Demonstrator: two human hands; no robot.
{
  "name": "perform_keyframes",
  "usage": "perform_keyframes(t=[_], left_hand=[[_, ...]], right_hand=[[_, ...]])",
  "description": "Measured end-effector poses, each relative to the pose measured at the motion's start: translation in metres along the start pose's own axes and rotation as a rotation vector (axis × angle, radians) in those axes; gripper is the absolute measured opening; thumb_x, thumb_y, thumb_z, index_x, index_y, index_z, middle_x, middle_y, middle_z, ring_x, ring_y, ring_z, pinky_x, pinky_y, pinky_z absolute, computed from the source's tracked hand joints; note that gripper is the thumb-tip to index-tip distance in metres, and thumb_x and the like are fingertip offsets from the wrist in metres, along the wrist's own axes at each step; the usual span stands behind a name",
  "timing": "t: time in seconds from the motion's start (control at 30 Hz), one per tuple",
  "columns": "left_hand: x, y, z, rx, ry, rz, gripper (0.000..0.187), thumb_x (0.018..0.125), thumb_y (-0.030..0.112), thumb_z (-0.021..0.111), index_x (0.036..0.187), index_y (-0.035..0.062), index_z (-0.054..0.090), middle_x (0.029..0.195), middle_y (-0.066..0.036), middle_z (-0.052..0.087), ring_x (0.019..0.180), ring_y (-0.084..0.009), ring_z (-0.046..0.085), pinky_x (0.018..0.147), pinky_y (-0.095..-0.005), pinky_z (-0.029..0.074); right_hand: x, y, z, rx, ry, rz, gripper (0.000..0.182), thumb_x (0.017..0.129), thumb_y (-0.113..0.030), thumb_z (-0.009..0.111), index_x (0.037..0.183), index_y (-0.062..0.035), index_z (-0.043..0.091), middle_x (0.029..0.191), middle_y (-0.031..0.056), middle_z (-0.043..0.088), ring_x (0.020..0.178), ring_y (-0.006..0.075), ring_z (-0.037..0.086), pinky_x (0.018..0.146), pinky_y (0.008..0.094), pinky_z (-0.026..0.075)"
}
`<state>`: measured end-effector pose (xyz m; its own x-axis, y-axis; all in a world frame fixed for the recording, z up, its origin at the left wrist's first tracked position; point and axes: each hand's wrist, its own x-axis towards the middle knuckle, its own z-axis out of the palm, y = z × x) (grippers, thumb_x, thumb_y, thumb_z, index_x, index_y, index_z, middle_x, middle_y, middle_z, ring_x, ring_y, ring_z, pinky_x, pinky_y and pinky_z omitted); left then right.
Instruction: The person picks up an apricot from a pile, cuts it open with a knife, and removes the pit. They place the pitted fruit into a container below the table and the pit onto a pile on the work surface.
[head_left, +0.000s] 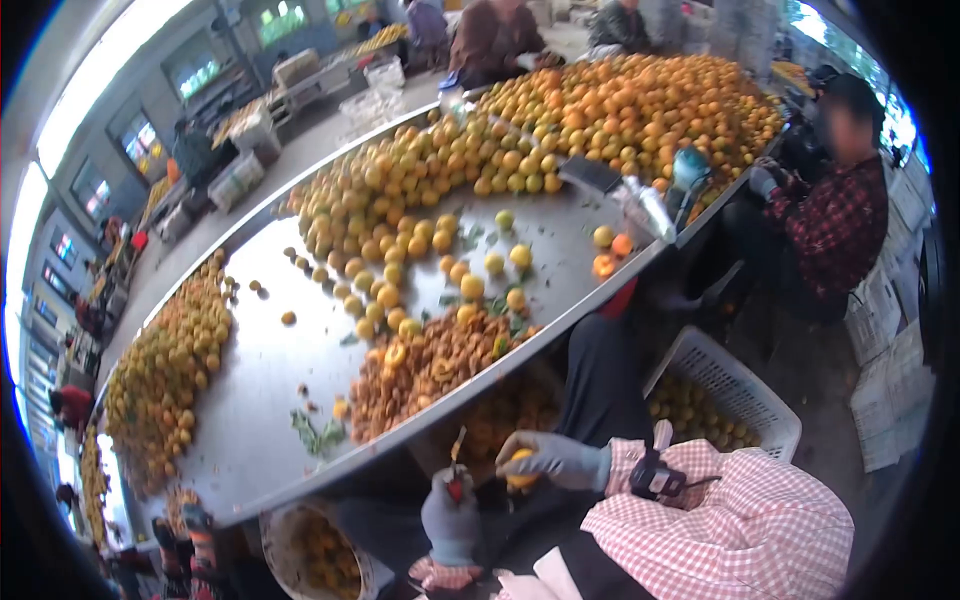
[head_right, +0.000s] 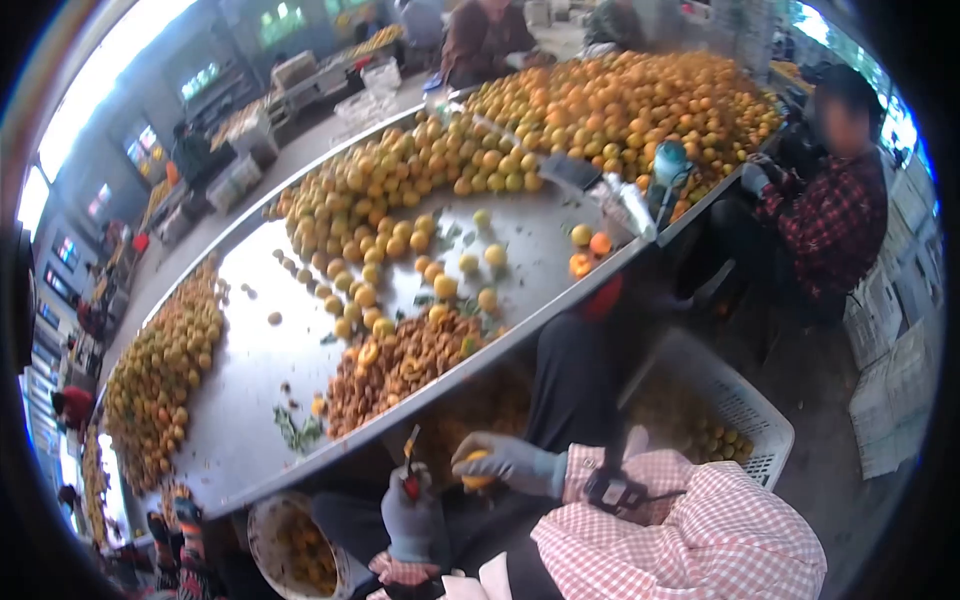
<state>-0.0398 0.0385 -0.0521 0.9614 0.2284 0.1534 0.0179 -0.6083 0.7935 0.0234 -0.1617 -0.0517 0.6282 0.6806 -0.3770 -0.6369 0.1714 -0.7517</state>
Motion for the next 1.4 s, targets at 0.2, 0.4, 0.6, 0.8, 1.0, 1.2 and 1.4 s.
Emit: perform_keyframes(t=[0.2,0.4,0.6,0.8,1.0,1.2,1.4], left_hand=[[-0.006,0.033,-0.009,-0.012,-0.221,0.012,0.016,0.085,0.012,0.064,0.099,0.0057,0.061,0.081,-0.014,0.067,0.074,-0.0261,0.067,0.066,-0.0315,0.051],[-0.011,-0.002,-0.013,-0.228,-0.24,-0.144,0.016,0.084,0.01,0.065,0.098,0.0031,0.061,0.08,-0.006,0.067,0.073,-0.0145,0.063,0.07,-0.0274,0.05],[-0.007,0.005,-0.035,-0.813,-0.167,-0.606,0.022,0.086,0.0,0.061,0.107,0.0045,0.058,0.079,0.0,0.057,0.058,-0.0045,0.047,0.055,-0.018,0.038],[-0.011,0.033,-0.026,-0.692,-0.331,-0.389,0.023,0.089,0.005,0.061,0.111,0.003,0.056,0.082,-0.001,0.059,0.067,-0.0071,0.055,0.063,-0.0221,0.046],[-0.011,0.039,-0.03,-0.445,-0.427,-0.262,0.025,0.087,0.005,0.062,0.11,0.0015,0.057,0.091,-0.006,0.064,0.079,-0.0101,0.06,0.075,-0.0239,0.049],[-0.016,0.033,-0.022,-0.64,-0.672,-0.388,0.025,0.086,0.008,0.066,0.11,0.0021,0.059,0.091,-0.004,0.063,0.084,-0.0084,0.056,0.079,-0.0221,0.046],[-0.011,0.038,-0.016,-0.864,-0.795,-0.604,0.02,0.087,0.009,0.066,0.106,0.0042,0.06,0.084,0.001,0.058,0.068,-0.0055,0.052,0.061,-0.0199,0.043]], right_hand=[[-0.004,-0.022,0.03,-0.179,-0.09,-0.082,0.041,0.084,-0.02,0.072,0.118,-0.0054,0.057,0.105,0.0027,0.062,0.101,0.0139,0.056,0.096,0.0268,0.042],[-0.003,-0.023,0.0,0.118,-0.151,-0.039,0.036,0.088,-0.014,0.065,0.123,-0.0071,0.055,0.103,0.0021,0.059,0.098,0.0123,0.056,0.091,0.0283,0.045],[-0.021,-0.049,-0.016,0.055,-0.06,-0.163,0.062,0.085,-0.011,0.069,0.139,-0.0097,0.038,0.118,0.0042,0.055,0.102,0.0148,0.058,0.085,0.0277,0.049],[-0.019,-0.042,-0.001,-0.648,0.144,-0.455,0.047,0.08,-0.017,0.075,0.119,-0.0092,0.051,0.107,0.003,0.056,0.097,0.0123,0.055,0.088,0.027,0.046],[-0.023,-0.035,-0.002,-0.551,0.046,-0.273,0.053,0.078,-0.02,0.076,0.121,-0.0091,0.048,0.115,0.0072,0.053,0.106,0.0166,0.052,0.095,0.0305,0.041],[-0.027,-0.042,0.005,-0.066,-0.29,-0.139,0.062,0.078,-0.012,0.073,0.132,-0.0068,0.044,0.12,0.0097,0.055,0.11,0.019,0.053,0.098,0.0311,0.04],[-0.031,-0.038,-0.011,0.241,-0.493,-0.033,0.071,0.076,-0.007,0.072,0.138,-0.0054,0.038,0.117,0.0118,0.056,0.105,0.02,0.055,0.093,0.0296,0.041]])
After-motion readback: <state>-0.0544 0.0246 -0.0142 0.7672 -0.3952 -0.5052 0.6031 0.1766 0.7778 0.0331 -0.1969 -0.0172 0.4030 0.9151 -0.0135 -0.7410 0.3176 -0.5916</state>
